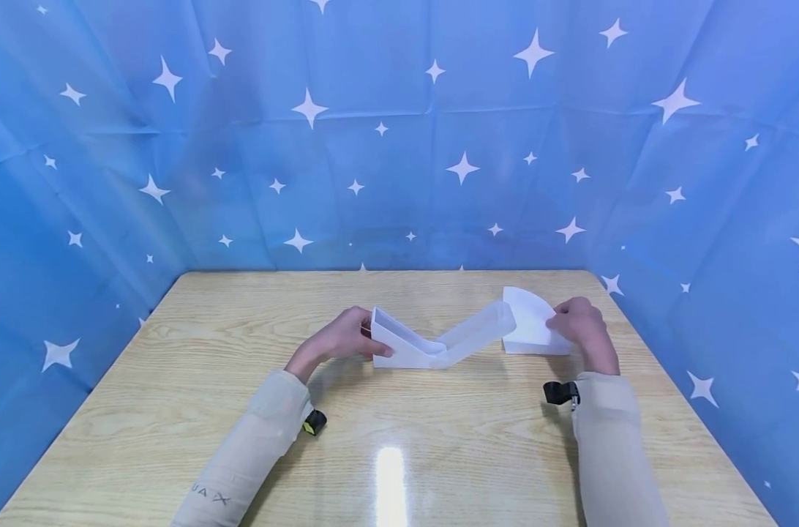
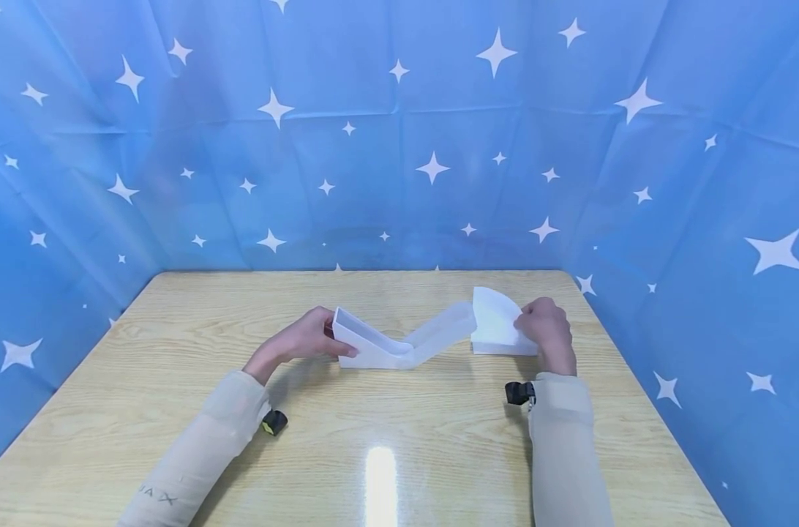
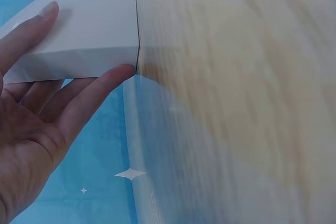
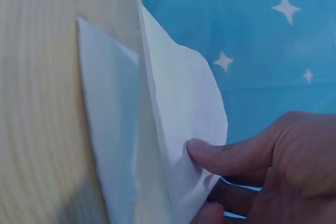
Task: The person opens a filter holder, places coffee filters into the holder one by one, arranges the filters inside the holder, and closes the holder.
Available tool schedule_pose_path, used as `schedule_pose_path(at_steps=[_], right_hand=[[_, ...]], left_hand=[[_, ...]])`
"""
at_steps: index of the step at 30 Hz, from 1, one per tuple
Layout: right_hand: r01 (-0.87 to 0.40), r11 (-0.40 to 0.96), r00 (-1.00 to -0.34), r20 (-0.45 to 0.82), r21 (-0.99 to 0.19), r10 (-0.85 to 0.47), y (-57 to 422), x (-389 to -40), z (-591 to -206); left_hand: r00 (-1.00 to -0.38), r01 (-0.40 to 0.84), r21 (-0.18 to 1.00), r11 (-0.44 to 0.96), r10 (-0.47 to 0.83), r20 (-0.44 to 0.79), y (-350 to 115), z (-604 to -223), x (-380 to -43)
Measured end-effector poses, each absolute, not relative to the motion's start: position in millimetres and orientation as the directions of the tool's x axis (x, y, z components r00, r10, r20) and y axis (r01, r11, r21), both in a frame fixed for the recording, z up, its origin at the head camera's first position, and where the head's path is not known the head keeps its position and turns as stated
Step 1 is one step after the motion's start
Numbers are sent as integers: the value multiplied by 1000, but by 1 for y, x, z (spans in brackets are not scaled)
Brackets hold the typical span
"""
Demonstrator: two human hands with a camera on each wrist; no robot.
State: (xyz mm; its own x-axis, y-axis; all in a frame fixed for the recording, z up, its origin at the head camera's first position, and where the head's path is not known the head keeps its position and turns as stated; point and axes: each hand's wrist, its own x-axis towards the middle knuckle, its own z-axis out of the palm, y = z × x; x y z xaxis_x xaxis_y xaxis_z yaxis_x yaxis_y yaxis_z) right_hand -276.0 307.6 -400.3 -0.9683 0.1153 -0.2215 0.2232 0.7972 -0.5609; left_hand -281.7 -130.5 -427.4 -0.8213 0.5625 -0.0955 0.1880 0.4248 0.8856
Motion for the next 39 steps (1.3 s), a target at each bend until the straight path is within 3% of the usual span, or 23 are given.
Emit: schedule_pose_path(at_steps=[27, 39], right_hand=[[-1, 794, -998, 51, -608, 38, 282, -259, -349], [-22, 777, -991, 118, -629, 67, 267, -246, -334]], left_hand=[[-818, 187, 893, 409, 568, -89, -131, -424, -278], [-820, 201, 885, 421, 566, -83, -130, -424, -279]])
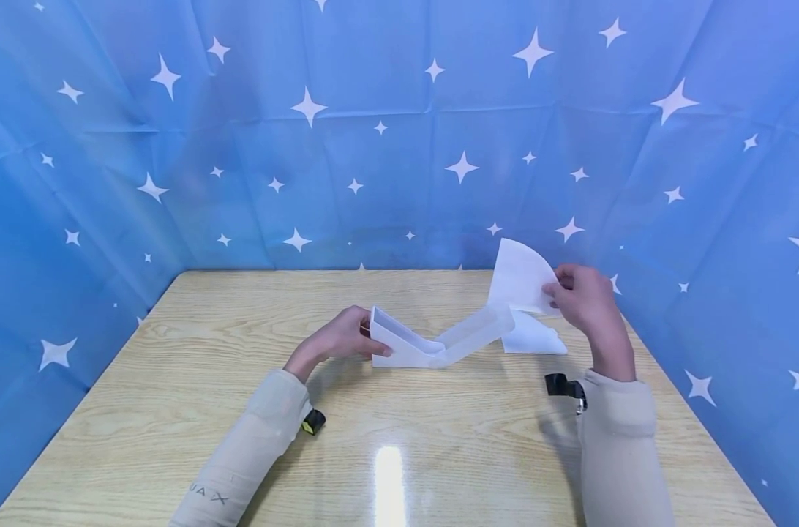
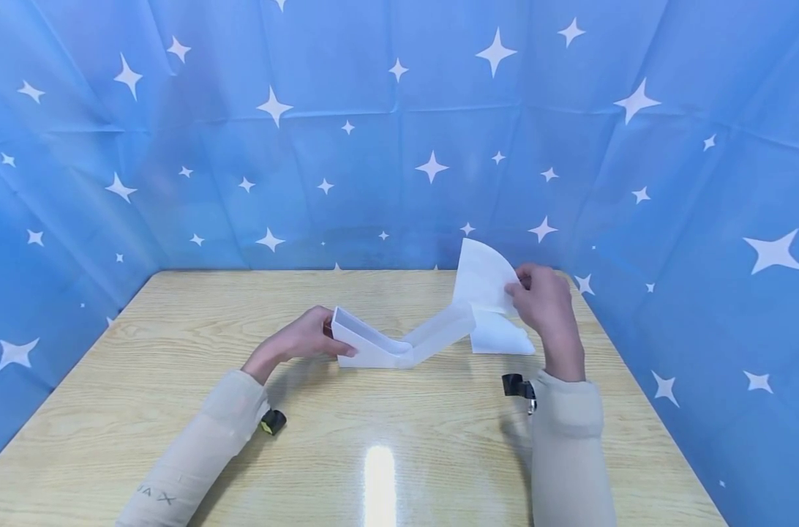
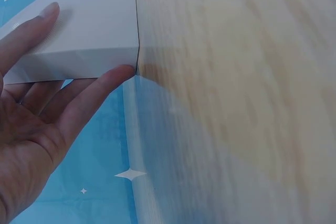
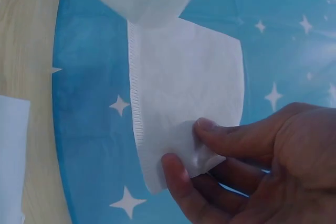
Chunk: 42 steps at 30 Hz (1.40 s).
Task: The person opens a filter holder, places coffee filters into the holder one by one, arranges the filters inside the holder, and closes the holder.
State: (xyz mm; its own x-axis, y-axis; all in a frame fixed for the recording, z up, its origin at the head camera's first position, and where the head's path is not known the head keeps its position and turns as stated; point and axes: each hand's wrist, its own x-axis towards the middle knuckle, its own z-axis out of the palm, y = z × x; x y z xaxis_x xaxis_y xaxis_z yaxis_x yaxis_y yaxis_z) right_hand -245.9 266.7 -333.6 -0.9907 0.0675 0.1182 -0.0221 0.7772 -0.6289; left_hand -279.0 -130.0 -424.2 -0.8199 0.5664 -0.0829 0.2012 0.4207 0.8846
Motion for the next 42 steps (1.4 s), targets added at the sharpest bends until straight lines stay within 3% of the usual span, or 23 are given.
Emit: schedule_pose_path(at_steps=[23, 42], right_hand=[[-248, 779, -911, 413, -577, 15, 218, -235, -325], [-353, 770, -883, 461, -532, -87, 190, -232, -328]], left_hand=[[-821, 196, 883, 426, 564, -90, -129, -425, -280], [-821, 195, 886, 421, 564, -87, -130, -425, -279]])
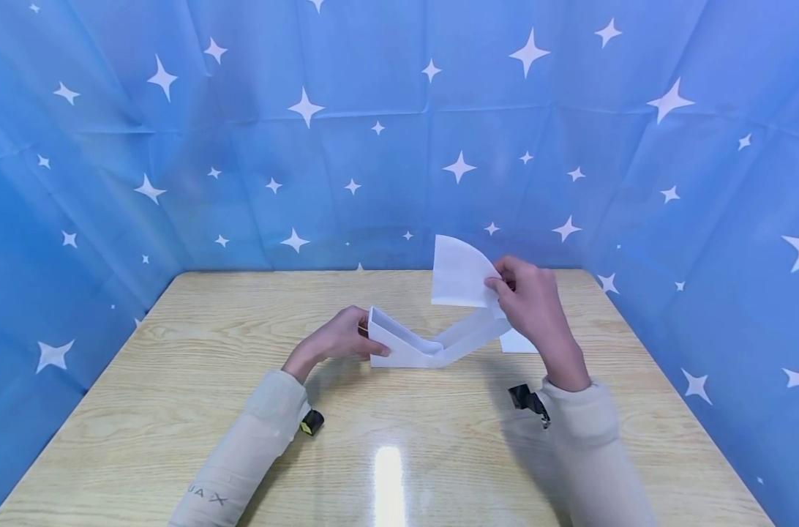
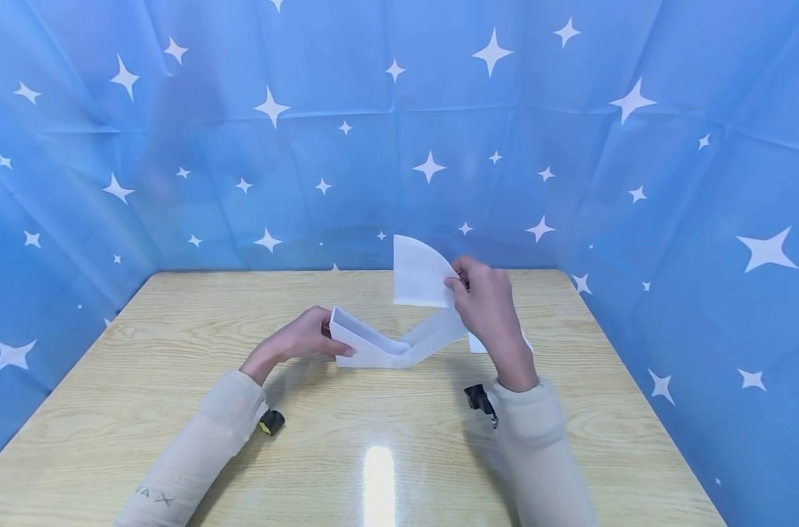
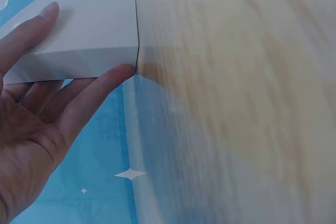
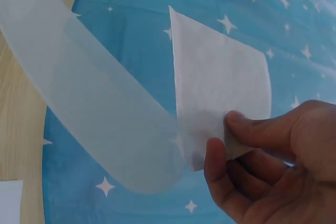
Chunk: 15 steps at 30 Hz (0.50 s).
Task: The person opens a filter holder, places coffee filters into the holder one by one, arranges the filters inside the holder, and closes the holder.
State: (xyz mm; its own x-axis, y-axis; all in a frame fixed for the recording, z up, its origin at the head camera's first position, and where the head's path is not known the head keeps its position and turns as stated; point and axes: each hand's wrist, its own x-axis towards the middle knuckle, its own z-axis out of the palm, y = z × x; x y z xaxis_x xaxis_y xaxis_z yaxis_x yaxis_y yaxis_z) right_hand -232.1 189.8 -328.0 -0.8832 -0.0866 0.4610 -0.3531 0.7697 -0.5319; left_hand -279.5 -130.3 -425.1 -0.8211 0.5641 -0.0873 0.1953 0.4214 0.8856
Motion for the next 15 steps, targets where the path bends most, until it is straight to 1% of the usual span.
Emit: schedule_pose_path(at_steps=[15], right_hand=[[-439, 763, -855, 483, -475, -191, 165, -233, -339]], left_hand=[[-825, 187, 887, 423, 558, -92, -130, -425, -279]])
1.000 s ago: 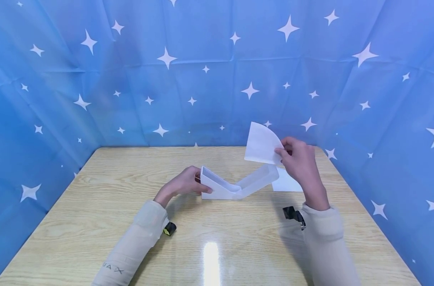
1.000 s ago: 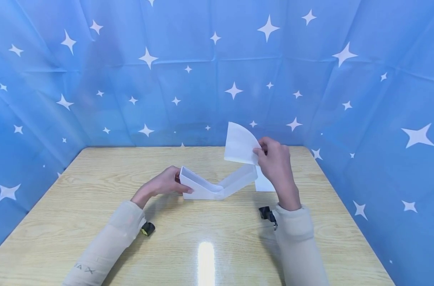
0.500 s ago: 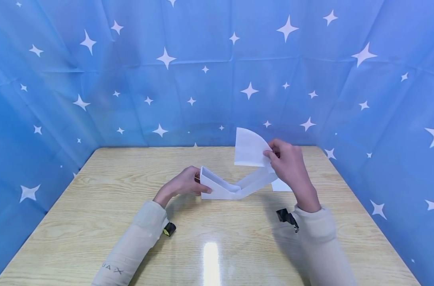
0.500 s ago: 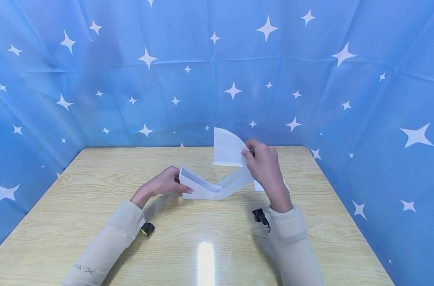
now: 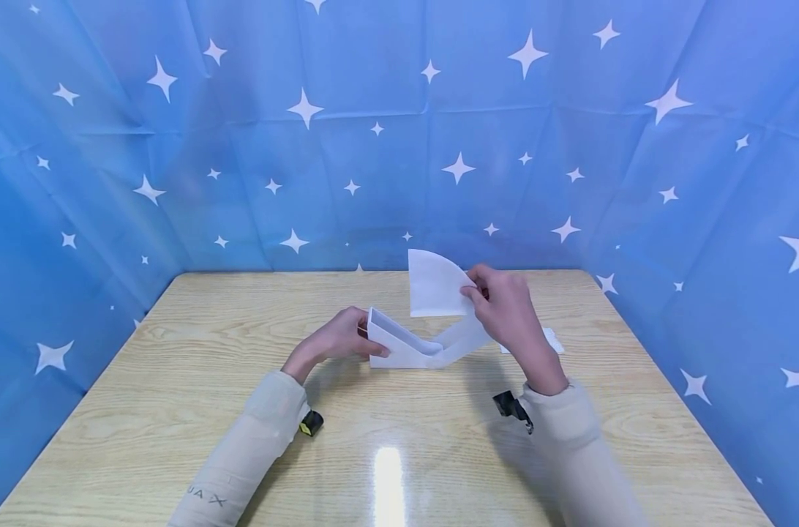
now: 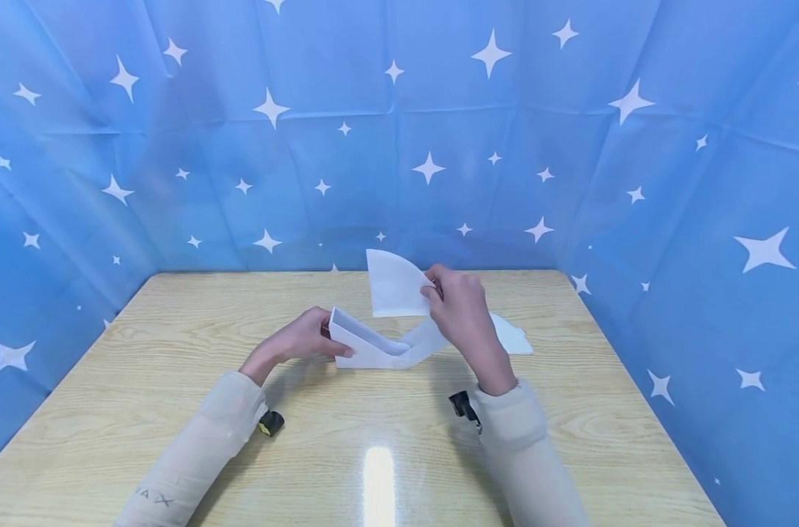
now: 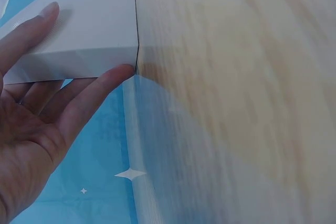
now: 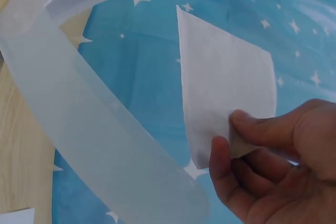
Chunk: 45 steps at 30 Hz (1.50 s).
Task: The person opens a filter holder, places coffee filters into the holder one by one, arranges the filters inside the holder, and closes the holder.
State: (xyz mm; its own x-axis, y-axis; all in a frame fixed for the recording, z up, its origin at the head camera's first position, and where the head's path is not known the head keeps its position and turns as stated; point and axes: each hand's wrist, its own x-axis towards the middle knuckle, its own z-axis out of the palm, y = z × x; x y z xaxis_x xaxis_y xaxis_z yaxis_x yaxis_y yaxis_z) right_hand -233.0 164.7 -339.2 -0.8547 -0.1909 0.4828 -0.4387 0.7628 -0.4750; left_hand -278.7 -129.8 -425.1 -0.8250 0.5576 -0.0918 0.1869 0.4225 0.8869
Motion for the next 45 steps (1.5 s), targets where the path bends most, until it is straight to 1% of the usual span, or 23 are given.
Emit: schedule_pose_path(at_steps=[10, 21, 45], right_hand=[[-460, 759, -850, 475, -461, -227, 151, -234, -347], [-490, 758, -835, 480, -430, -267, 140, -234, -355], [-514, 735, -855, 335, -443, -396, 128, -234, -364]], left_hand=[[-817, 185, 893, 410, 569, -92, -130, -426, -279], [-825, 185, 884, 428, 556, -97, -130, -425, -279], [-816, 192, 895, 403, 573, -82, -131, -425, -280]])
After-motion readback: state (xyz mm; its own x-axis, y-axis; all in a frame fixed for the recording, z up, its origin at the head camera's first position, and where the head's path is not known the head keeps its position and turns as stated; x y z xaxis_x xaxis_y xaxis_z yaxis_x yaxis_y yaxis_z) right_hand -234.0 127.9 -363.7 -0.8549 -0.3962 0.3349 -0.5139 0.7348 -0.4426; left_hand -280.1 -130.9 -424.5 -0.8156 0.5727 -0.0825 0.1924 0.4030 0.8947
